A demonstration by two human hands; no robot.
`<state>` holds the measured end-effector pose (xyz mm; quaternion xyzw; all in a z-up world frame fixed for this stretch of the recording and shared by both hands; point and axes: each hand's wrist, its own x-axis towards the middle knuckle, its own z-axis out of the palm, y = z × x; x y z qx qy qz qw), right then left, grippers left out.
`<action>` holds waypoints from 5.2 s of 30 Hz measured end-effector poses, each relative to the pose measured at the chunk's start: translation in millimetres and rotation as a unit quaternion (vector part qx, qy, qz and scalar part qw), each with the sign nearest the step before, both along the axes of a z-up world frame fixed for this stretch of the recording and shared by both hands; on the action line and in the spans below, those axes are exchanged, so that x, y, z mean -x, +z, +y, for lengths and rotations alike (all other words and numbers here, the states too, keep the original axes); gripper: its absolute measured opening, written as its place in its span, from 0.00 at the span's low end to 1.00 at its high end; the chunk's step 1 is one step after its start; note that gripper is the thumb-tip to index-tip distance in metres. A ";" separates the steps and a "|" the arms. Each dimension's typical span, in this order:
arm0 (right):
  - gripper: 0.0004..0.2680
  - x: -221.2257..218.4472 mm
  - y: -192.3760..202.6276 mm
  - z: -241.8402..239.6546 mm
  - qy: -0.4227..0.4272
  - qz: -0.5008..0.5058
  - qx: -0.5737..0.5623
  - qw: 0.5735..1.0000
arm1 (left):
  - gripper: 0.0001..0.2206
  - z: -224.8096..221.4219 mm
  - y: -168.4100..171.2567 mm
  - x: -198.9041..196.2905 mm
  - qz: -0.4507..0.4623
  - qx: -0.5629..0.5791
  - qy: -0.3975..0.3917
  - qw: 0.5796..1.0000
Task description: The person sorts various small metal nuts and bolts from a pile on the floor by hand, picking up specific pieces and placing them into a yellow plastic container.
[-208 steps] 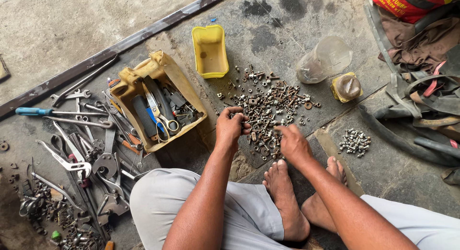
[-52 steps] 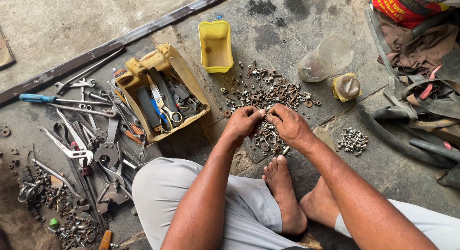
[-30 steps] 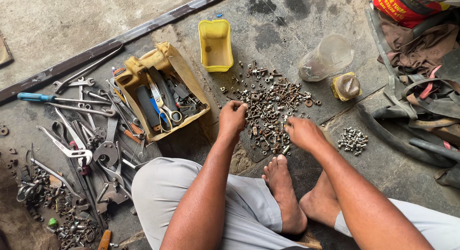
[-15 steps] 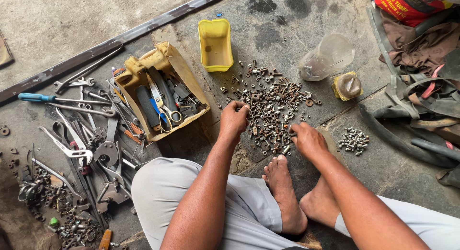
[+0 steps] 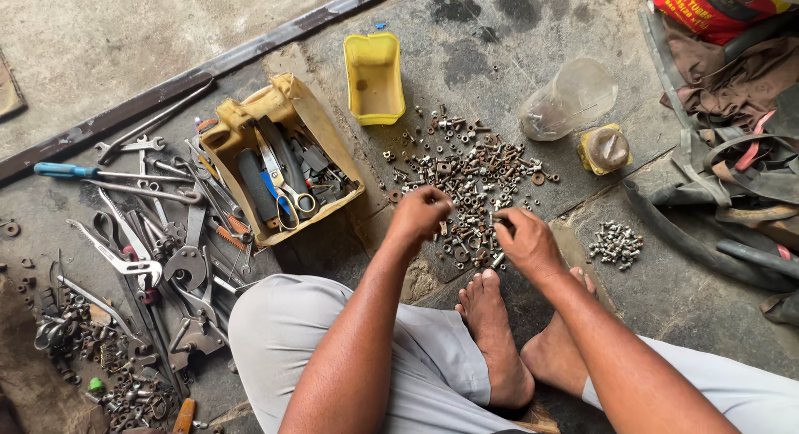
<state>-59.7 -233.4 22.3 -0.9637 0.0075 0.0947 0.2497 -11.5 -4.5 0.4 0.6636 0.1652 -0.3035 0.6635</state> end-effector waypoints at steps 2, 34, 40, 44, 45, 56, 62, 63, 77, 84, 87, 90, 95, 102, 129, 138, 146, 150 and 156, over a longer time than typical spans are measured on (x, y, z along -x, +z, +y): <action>0.09 -4.1 8.9 16.1 0.012 -0.031 -0.045 0.998 | 0.05 -6.2 -1.5 2.9 0.009 0.018 -0.044 0.999; 0.07 -12.8 54.5 58.4 -0.088 0.001 -0.244 0.966 | 0.06 -2.4 13.2 2.7 -0.052 0.161 -0.023 0.985; 0.07 -8.2 55.2 62.6 0.033 -0.086 -0.100 0.991 | 0.09 1.1 12.2 3.3 -0.021 0.081 -0.090 0.992; 0.15 -7.6 38.3 51.8 -0.006 -0.031 -0.179 0.983 | 0.07 1.2 8.3 2.5 -0.010 0.092 -0.027 0.995; 0.13 -9.9 30.0 44.4 -0.025 -0.050 -0.149 0.987 | 0.07 1.5 7.6 1.5 -0.005 0.091 0.002 0.996; 0.10 -16.2 -54.0 -66.0 -0.107 0.019 0.104 0.989 | 0.06 -2.1 4.8 0.3 0.018 0.108 0.035 0.993; 0.07 -25.6 -51.9 -53.0 -0.132 0.039 0.119 0.983 | 0.06 -2.6 10.2 0.8 -0.005 0.101 0.012 0.995; 0.07 -25.9 -46.5 -47.5 -0.146 0.026 0.084 0.985 | 0.07 -2.5 10.1 0.1 -0.009 0.104 0.013 0.994; 0.08 -29.8 19.5 37.7 -0.137 0.108 -0.458 0.872 | 0.06 -2.1 10.8 1.8 -0.062 0.131 0.033 0.989; 0.06 -24.4 41.2 41.3 -0.101 0.086 -0.333 0.933 | 0.06 -2.8 9.2 1.8 -0.053 0.158 0.015 0.986; 0.08 -22.3 43.7 39.8 -0.079 0.086 -0.252 0.961 | 0.05 -3.3 8.8 2.4 -0.064 0.162 -0.001 0.985; 0.12 -20.5 43.8 39.0 -0.065 0.059 -0.164 0.983 | 0.05 -6.3 9.8 3.8 -0.061 0.207 -0.002 0.976; 0.09 -30.3 45.7 40.9 -0.121 0.097 -0.310 0.938 | 0.05 -11.7 14.2 3.5 -0.092 0.180 0.011 0.979; 0.09 -37.1 51.4 49.5 -0.121 0.144 -0.386 0.903 | 0.06 -15.8 7.9 3.5 -0.178 0.186 0.018 0.966; 0.09 -44.2 50.4 45.8 -0.113 0.158 -0.432 0.881 | 0.06 -20.1 9.5 6.7 -0.180 0.160 0.013 0.971; 0.08 -48.4 24.8 -27.6 -0.096 0.007 -0.028 0.995 | 0.12 -6.8 18.7 0.4 -0.100 -0.019 0.086 0.991; 0.09 22.1 -70.1 -231.1 -0.198 0.050 0.239 0.949 | 0.10 10.1 -10.7 -13.8 0.028 0.103 0.282 0.954; 0.11 38.2 -76.4 -233.9 -0.230 0.073 0.264 0.934 | 0.11 11.9 -8.0 -12.6 0.038 0.095 0.272 0.957; 0.10 2.4 -68.1 -131.1 -0.096 -0.022 0.092 0.991 | 0.11 9.6 -12.1 -11.5 0.028 0.095 0.257 0.961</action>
